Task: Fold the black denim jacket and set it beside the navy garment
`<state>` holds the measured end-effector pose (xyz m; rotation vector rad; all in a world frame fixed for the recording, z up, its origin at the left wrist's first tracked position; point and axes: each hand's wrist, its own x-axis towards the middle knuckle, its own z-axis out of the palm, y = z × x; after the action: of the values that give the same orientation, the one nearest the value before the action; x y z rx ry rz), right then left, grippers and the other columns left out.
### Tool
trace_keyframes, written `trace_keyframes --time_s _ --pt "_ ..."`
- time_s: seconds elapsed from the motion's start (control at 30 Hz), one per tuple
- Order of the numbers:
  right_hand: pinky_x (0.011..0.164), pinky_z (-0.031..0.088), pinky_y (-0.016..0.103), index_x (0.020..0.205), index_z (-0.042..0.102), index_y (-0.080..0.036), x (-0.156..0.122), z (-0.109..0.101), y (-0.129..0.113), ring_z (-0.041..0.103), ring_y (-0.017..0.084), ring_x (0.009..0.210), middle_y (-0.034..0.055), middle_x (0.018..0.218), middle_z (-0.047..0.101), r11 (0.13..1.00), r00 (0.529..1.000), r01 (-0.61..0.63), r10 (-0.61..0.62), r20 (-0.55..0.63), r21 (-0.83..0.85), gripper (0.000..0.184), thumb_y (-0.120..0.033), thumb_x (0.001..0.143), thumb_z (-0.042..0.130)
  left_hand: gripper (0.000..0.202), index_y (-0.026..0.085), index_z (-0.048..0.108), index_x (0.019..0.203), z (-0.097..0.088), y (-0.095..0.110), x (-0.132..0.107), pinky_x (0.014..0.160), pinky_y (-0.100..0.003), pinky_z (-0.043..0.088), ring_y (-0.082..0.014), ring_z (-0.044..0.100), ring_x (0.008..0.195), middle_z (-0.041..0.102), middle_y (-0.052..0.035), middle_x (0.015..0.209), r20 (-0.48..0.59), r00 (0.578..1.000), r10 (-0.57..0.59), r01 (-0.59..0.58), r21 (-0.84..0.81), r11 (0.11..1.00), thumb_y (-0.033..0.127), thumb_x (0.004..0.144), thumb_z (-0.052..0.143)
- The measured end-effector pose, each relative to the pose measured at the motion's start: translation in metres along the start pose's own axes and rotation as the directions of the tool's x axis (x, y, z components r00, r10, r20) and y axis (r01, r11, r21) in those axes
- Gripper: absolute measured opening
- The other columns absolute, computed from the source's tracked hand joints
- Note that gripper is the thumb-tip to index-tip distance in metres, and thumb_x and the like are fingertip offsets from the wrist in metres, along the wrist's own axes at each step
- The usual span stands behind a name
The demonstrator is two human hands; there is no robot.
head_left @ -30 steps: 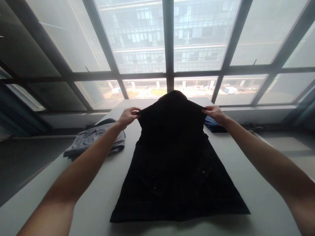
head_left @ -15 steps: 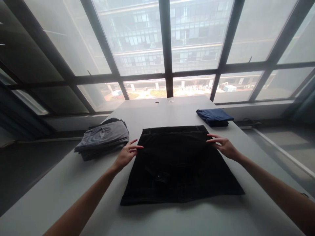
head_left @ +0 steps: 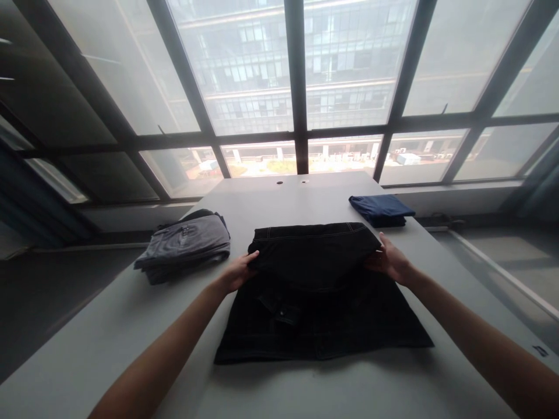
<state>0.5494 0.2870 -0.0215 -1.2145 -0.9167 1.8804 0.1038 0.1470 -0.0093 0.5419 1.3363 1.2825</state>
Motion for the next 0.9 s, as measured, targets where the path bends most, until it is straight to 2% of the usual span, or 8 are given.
trace_keyframes --time_s 0.03,0.1,0.13,0.2,0.33,0.5,0.7,0.9 --pt "0.079 0.064 0.039 0.101 0.066 -0.020 0.000 0.002 0.000 0.073 0.022 0.086 0.0084 0.095 0.075 0.999 1.000 0.021 -0.021 0.003 -0.032 0.034 -0.052 0.100 0.054 0.012 0.013 0.070 0.102 0.001 -0.001 0.002 0.065 -0.023 0.061 -0.0166 0.073 0.075 0.076 -0.0102 0.098 -0.013 1.000 -0.006 0.006 0.006 1.000 0.017 0.091 0.070" --pt "0.076 0.065 0.037 0.102 0.065 -0.020 0.000 0.006 0.001 0.073 0.021 0.085 0.0068 0.097 0.075 0.992 0.997 0.082 -0.083 -0.003 -0.098 0.018 -0.032 0.091 0.071 0.014 0.013 0.070 0.102 0.004 -0.002 0.003 0.060 -0.022 0.060 -0.0168 0.073 0.071 0.076 -0.0088 0.092 -0.054 0.999 -0.004 0.004 0.008 1.000 0.016 0.089 0.073" --pt "0.073 0.065 0.035 0.101 0.065 -0.019 -0.001 0.008 0.002 0.072 0.020 0.083 0.0062 0.096 0.075 0.987 0.993 0.111 -0.113 -0.014 -0.118 0.017 -0.023 0.087 0.074 0.016 0.013 0.070 0.103 0.004 -0.002 0.002 0.058 -0.022 0.059 -0.0173 0.072 0.069 0.076 -0.0084 0.089 -0.065 0.998 -0.001 0.002 0.001 1.000 0.016 0.088 0.074" --pt "0.065 0.064 0.029 0.095 0.065 -0.017 -0.005 0.011 0.001 0.071 0.018 0.076 0.0053 0.091 0.074 0.980 0.986 0.153 -0.161 -0.051 -0.130 0.016 -0.014 0.083 0.075 0.016 0.013 0.069 0.101 0.006 0.000 -0.003 0.057 -0.023 0.059 -0.0181 0.072 0.067 0.075 -0.0084 0.085 -0.070 0.998 0.003 -0.005 -0.018 1.000 0.017 0.088 0.075" --pt "0.057 0.061 0.024 0.091 0.066 -0.016 -0.021 0.013 -0.008 0.068 0.015 0.070 0.0044 0.086 0.072 0.977 0.976 0.180 -0.192 -0.103 -0.118 0.010 -0.012 0.084 0.072 0.007 0.014 0.068 0.092 0.005 0.010 -0.024 0.055 -0.022 0.057 -0.0168 0.070 0.065 0.073 -0.0068 0.081 -0.072 0.997 0.027 -0.027 -0.005 1.000 0.016 0.089 0.073" --pt "0.055 0.058 0.020 0.090 0.066 -0.018 -0.057 0.006 -0.017 0.067 0.014 0.069 0.0037 0.087 0.072 0.988 0.989 0.132 -0.138 -0.063 -0.086 0.011 -0.017 0.084 0.075 0.008 0.016 0.067 0.087 -0.001 0.015 -0.054 0.053 -0.021 0.055 -0.0140 0.067 0.064 0.071 -0.0038 0.082 -0.081 0.996 0.049 -0.049 0.001 0.999 0.019 0.090 0.073" --pt "0.051 0.056 0.019 0.089 0.067 -0.018 -0.097 -0.003 -0.005 0.066 0.014 0.069 0.0055 0.091 0.073 0.994 0.997 0.018 -0.026 -0.079 -0.104 0.015 -0.019 0.082 0.080 0.014 0.018 0.067 0.084 -0.007 -0.009 -0.089 0.053 -0.023 0.054 -0.0161 0.066 0.066 0.069 -0.0029 0.079 -0.108 0.994 -0.028 0.031 0.033 0.999 0.026 0.087 0.078" --pt "0.049 0.053 0.020 0.095 0.069 -0.018 -0.105 -0.017 0.015 0.066 0.013 0.066 0.0061 0.092 0.074 0.987 0.997 -0.013 0.001 -0.072 -0.160 0.019 -0.025 0.082 0.082 0.018 0.017 0.071 0.089 -0.012 -0.025 -0.108 0.058 -0.026 0.058 -0.0185 0.069 0.070 0.072 -0.0060 0.085 -0.089 0.995 -0.052 0.059 0.072 0.996 0.032 0.085 0.079"
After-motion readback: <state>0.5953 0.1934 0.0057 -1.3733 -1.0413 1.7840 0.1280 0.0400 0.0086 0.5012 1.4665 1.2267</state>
